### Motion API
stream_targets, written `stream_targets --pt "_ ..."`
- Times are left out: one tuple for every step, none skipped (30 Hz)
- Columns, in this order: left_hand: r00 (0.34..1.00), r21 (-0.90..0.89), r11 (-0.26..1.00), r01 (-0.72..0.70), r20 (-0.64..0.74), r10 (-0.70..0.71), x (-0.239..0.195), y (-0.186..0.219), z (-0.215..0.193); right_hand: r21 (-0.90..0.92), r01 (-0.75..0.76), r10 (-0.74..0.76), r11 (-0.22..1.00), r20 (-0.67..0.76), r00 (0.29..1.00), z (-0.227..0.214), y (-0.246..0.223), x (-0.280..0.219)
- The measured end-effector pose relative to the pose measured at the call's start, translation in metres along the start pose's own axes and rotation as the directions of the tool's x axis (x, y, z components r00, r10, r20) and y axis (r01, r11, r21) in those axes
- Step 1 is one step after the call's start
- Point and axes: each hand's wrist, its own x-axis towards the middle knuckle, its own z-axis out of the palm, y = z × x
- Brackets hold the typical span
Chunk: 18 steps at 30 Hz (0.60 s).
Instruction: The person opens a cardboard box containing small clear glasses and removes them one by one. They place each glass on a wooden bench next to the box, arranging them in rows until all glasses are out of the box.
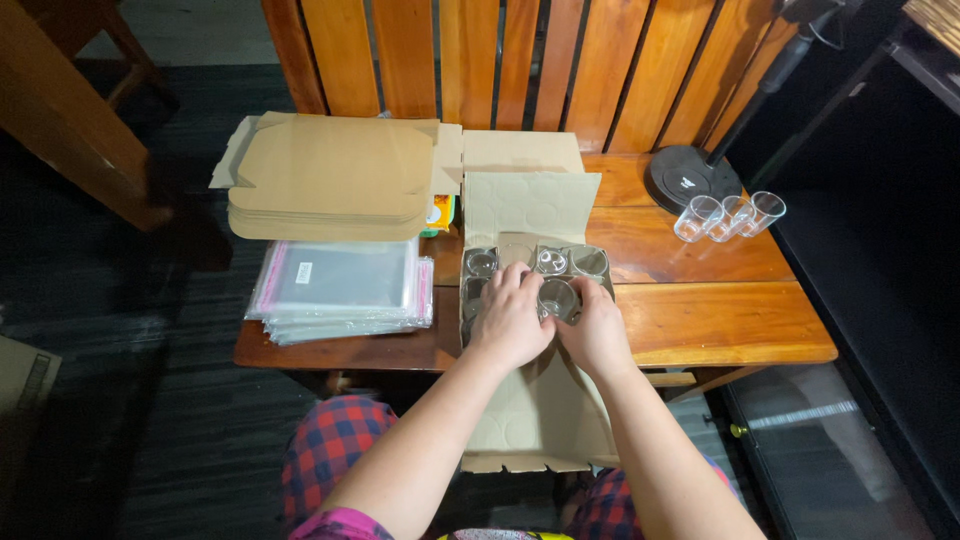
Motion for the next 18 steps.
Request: stream_targets --pt "1.000 0.011 1.000 0.000 0.009 0.000 -0.001 0.000 0.000 0.001 -0.004 0.004 1.000 0.006 1.000 0.000 0.000 0.000" --pt "1.000 0.012 1.000 0.001 0.008 -0.001 0.000 0.001 0.000 0.001 -0.003 0.003 1.000 0.006 1.000 0.003 0.003 0.002" --pt "1.000 0.013 1.000 0.010 0.024 -0.010 0.000 0.001 0.000 -0.019 0.007 -0.007 1.000 0.012 1.000 0.005 0.006 0.004" --pt "0.999 0.014 1.000 0.019 0.040 -0.020 0.000 0.001 0.000 -0.040 0.016 -0.016 0.999 0.017 1.000 0.008 0.009 0.006" --pt "0.999 0.015 1.000 0.019 0.040 -0.020 0.000 0.001 0.000 -0.039 0.016 -0.015 0.999 0.017 1.000 0.009 0.010 0.007" --pt "0.999 0.012 1.000 0.019 0.045 -0.020 0.000 0.001 -0.001 -0.048 0.021 -0.020 0.999 0.016 1.000 0.010 0.011 0.007" --pt "0.999 0.010 1.000 0.020 0.050 -0.021 -0.001 0.002 -0.001 -0.057 0.026 -0.025 0.998 0.015 1.000 0.011 0.012 0.007" --pt "0.999 0.010 1.000 0.021 0.050 -0.021 0.000 0.002 -0.002 -0.057 0.026 -0.025 0.998 0.016 1.000 0.012 0.012 0.008" --pt "0.998 0.007 1.000 0.024 0.054 -0.025 0.000 0.002 -0.002 -0.067 0.022 -0.022 0.997 0.006 1.000 0.013 0.013 0.008" --pt "0.998 0.004 1.000 0.028 0.058 -0.028 0.000 0.003 -0.003 -0.078 0.019 -0.019 0.997 -0.003 1.000 0.015 0.014 0.008" --pt "0.998 0.004 1.000 0.027 0.061 -0.027 0.000 0.003 -0.003 -0.077 0.017 -0.017 0.997 -0.003 1.000 0.017 0.017 0.008" --pt "0.997 0.007 0.999 0.034 0.062 -0.034 -0.001 0.003 -0.003 -0.078 0.011 -0.011 0.997 -0.006 1.000 0.018 0.019 0.009" --pt "0.997 0.010 0.999 0.037 0.063 -0.038 0.000 0.004 -0.003 -0.080 0.004 -0.005 0.997 -0.011 1.000 0.020 0.021 0.009" --pt "0.997 0.010 0.999 0.034 0.065 -0.035 0.000 0.003 -0.003 -0.079 0.001 -0.002 0.997 -0.014 1.000 0.020 0.022 0.009" --pt "0.997 0.013 0.999 0.037 0.064 -0.038 0.000 0.003 -0.002 -0.071 0.003 -0.005 0.997 -0.020 1.000 0.020 0.022 0.009" --pt "0.997 0.015 0.999 0.041 0.062 -0.042 0.000 0.003 -0.002 -0.062 0.006 -0.007 0.998 -0.027 1.000 0.020 0.022 0.008" --pt "0.997 0.016 0.999 0.038 0.064 -0.039 0.001 0.003 -0.001 -0.062 0.003 -0.005 0.998 -0.029 1.000 0.018 0.020 0.007" --pt "0.997 0.012 0.999 0.037 0.062 -0.038 0.001 0.002 -0.001 -0.042 -0.011 0.010 0.999 -0.034 0.999 0.017 0.018 0.006"
